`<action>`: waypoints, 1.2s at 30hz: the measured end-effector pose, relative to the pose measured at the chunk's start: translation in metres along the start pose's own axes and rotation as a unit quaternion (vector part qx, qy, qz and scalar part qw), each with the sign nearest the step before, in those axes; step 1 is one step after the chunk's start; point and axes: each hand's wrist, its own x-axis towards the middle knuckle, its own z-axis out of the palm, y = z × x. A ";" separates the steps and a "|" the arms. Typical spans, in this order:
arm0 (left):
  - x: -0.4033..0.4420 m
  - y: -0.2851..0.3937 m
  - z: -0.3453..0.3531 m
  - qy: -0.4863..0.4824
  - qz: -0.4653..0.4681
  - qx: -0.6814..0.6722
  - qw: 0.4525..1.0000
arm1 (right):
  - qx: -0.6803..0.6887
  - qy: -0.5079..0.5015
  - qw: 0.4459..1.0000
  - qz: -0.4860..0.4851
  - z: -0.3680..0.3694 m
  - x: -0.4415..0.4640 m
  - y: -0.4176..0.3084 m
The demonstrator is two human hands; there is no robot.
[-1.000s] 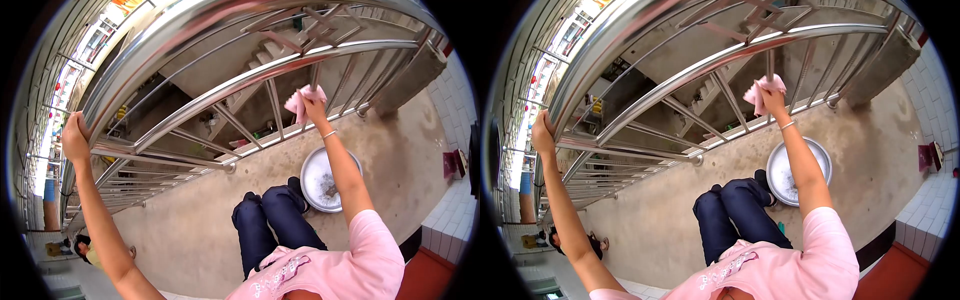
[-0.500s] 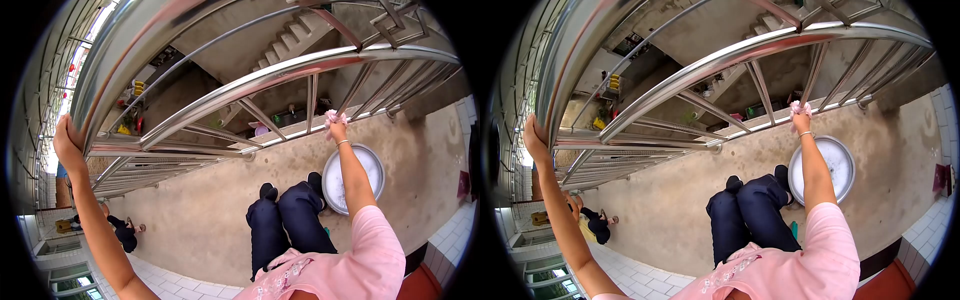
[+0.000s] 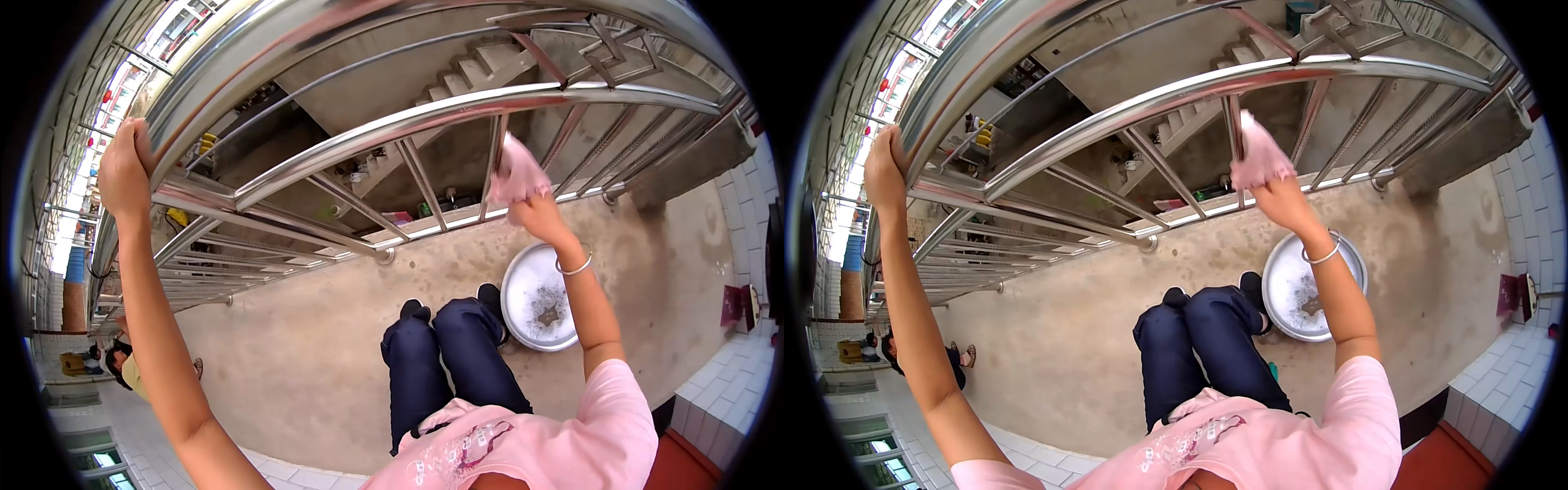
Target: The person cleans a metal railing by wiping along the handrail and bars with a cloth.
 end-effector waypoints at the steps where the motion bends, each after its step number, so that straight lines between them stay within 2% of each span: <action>1: 0.000 -0.003 0.001 0.009 0.012 -0.007 1.000 | -0.066 0.055 0.989 -0.123 -0.003 0.008 -0.012; 2: 0.000 -0.005 0.002 0.018 0.023 -0.014 0.999 | -0.056 0.088 0.991 -0.085 -0.002 0.019 -0.018; 3: 0.000 -0.010 0.000 -0.023 0.004 -0.023 0.999 | -0.008 0.105 0.990 -0.099 -0.004 0.028 -0.027; 4: 0.001 -0.008 0.000 0.010 0.035 -0.007 0.999 | -0.006 0.098 0.990 -0.097 -0.004 0.039 -0.028; 7: 0.000 -0.007 0.000 0.005 -0.022 -0.065 0.998 | 0.230 0.058 0.971 -0.011 0.015 0.065 -0.016; 8: 0.001 -0.009 -0.002 0.003 -0.007 -0.051 0.999 | 0.234 0.049 0.971 -0.012 0.028 0.065 0.004; 10: 0.002 -0.013 -0.003 -0.006 0.006 -0.028 1.000 | 0.133 0.057 0.989 -0.022 0.051 0.067 0.046; 12: -0.001 -0.015 -0.004 0.012 -0.019 -0.073 0.997 | 0.165 0.110 0.979 -0.044 0.076 0.064 0.067; 13: -0.003 -0.015 -0.004 -0.003 -0.059 -0.071 0.996 | 0.156 0.127 0.979 -0.038 0.087 0.061 0.073; 14: -0.001 -0.008 -0.006 -0.009 -0.059 -0.065 0.996 | 0.147 0.147 0.978 -0.032 0.097 0.056 0.081; 16: 0.003 0.007 -0.010 0.010 -0.217 -0.183 0.959 | 0.141 0.128 0.979 -0.071 0.117 0.050 0.115; 17: 0.005 0.013 -0.011 0.014 -0.278 -0.212 0.937 | 0.162 0.108 0.980 -0.040 0.131 0.045 0.142; 18: 0.004 0.012 -0.013 0.014 -0.277 -0.206 0.938 | 0.147 0.085 0.984 -0.049 0.141 0.042 0.163; 20: 0.002 0.009 -0.013 0.013 -0.235 -0.153 0.960 | 0.217 0.041 0.967 0.123 0.158 0.030 0.187; 21: 0.000 0.006 -0.013 0.015 -0.233 -0.150 0.961 | 0.241 0.023 0.957 0.158 0.165 0.027 0.199; 22: -0.002 0.001 -0.012 0.007 -0.211 -0.135 0.968 | 0.268 -0.016 0.929 0.253 0.167 0.026 0.203; 24: -0.003 -0.001 -0.012 0.003 -0.187 -0.118 0.975 | 0.228 -0.007 0.941 0.250 0.186 0.018 0.238; 25: -0.003 0.000 -0.013 0.004 -0.158 -0.108 0.982 | 0.156 -0.038 0.950 0.267 0.187 0.016 0.242; 26: -0.004 0.000 -0.014 0.005 -0.129 -0.097 0.987 | 0.158 -0.037 0.951 0.265 0.193 0.010 0.254; 27: -0.006 -0.001 -0.014 0.016 -0.033 -0.008 0.999 | 0.131 0.006 0.964 0.232 0.203 0.005 0.265; 28: -0.005 0.000 -0.014 0.018 -0.030 -0.002 0.999 | 0.104 0.049 0.974 0.198 0.215 0.003 0.278; 29: -0.003 0.005 -0.014 0.012 -0.075 -0.057 0.996 | 0.125 0.033 0.933 0.335 0.223 0.004 0.292; 30: -0.002 0.005 -0.014 0.005 -0.119 -0.112 0.987 | 0.130 0.031 0.934 0.332 0.229 0.004 0.298; 31: -0.004 -0.001 -0.011 0.019 -0.052 -0.074 0.996 | 0.247 0.053 0.882 0.398 0.231 0.002 0.302; 32: -0.001 -0.001 -0.013 0.021 -0.053 -0.072 0.996 | 0.357 0.074 0.813 0.455 0.224 0.005 0.282; 34: 0.001 0.005 -0.015 -0.013 -0.079 -0.123 0.989 | 0.346 0.075 0.828 0.435 0.212 0.006 0.263; 35: 0.002 0.013 -0.013 0.008 -0.142 -0.170 0.975 | 0.299 0.028 0.861 0.411 0.208 0.005 0.266; 36: 0.002 0.013 -0.012 0.012 -0.146 -0.173 0.974 | 0.248 -0.019 0.889 0.385 0.202 0.003 0.270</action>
